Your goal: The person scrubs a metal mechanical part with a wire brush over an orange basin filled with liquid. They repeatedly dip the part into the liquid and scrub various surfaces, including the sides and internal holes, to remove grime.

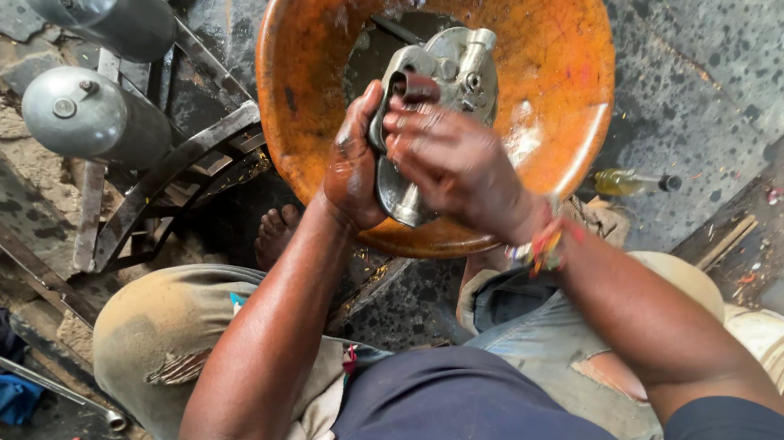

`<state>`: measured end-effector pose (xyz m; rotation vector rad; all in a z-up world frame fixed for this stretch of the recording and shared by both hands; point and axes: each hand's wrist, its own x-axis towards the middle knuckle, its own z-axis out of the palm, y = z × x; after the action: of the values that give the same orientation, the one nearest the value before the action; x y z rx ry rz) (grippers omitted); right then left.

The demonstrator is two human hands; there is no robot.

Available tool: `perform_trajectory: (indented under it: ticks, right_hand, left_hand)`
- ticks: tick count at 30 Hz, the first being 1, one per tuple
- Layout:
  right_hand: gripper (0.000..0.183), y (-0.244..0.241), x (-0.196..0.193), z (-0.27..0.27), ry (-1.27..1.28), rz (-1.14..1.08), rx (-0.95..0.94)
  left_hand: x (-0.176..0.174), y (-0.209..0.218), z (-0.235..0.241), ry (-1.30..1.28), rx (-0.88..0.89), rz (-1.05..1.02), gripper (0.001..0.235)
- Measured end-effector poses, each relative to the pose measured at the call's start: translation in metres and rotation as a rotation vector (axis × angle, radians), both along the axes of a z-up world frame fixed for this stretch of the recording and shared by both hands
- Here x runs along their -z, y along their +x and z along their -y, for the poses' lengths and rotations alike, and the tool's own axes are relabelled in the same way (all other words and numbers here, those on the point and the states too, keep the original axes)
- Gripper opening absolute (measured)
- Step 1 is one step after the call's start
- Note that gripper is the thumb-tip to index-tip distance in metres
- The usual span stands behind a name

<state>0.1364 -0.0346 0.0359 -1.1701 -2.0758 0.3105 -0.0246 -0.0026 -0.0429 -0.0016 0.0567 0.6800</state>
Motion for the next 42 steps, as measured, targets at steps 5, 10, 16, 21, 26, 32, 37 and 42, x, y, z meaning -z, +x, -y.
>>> perform_trajectory:
  ticks: [5, 10, 16, 21, 26, 32, 37, 42]
  right_hand:
    - [0.008, 0.02, -0.002, -0.014, -0.134, -0.13, 0.179]
    - [0.009, 0.009, 0.013, -0.007, 0.143, 0.122, 0.048]
    - [0.015, -0.021, 0.001, 0.023, 0.044, -0.117, -0.04]
    - [0.01, 0.009, 0.01, -0.01, 0.02, 0.097, 0.177]
    - [0.008, -0.01, -0.005, 0.011, -0.007, -0.103, 0.066]
    - [0.009, -0.007, -0.014, -0.004, 0.023, -0.089, 0.047]
    - [0.005, 0.024, -0.004, -0.026, -0.243, -0.265, 0.328]
    - [0.017, -0.003, 0.01, -0.001, 0.171, 0.163, 0.048]
  left_hand:
    - [0.007, 0.007, 0.004, 0.017, 0.025, -0.291, 0.051]
    - [0.022, 0.003, 0.001, 0.078, -0.019, -0.324, 0.051]
    - [0.01, 0.007, -0.003, -0.091, 0.013, -0.347, 0.055]
    - [0.025, 0.007, 0.004, 0.01, 0.05, -0.228, 0.058]
    - [0.013, 0.004, 0.004, -0.026, 0.019, -0.321, 0.056]
    - [0.005, 0.004, 0.005, -0.019, 0.035, -0.319, 0.056]
    - [0.007, 0.007, 0.007, 0.003, 0.082, -0.293, 0.054]
    - [0.019, 0.004, 0.003, 0.337, -0.145, -0.612, 0.05]
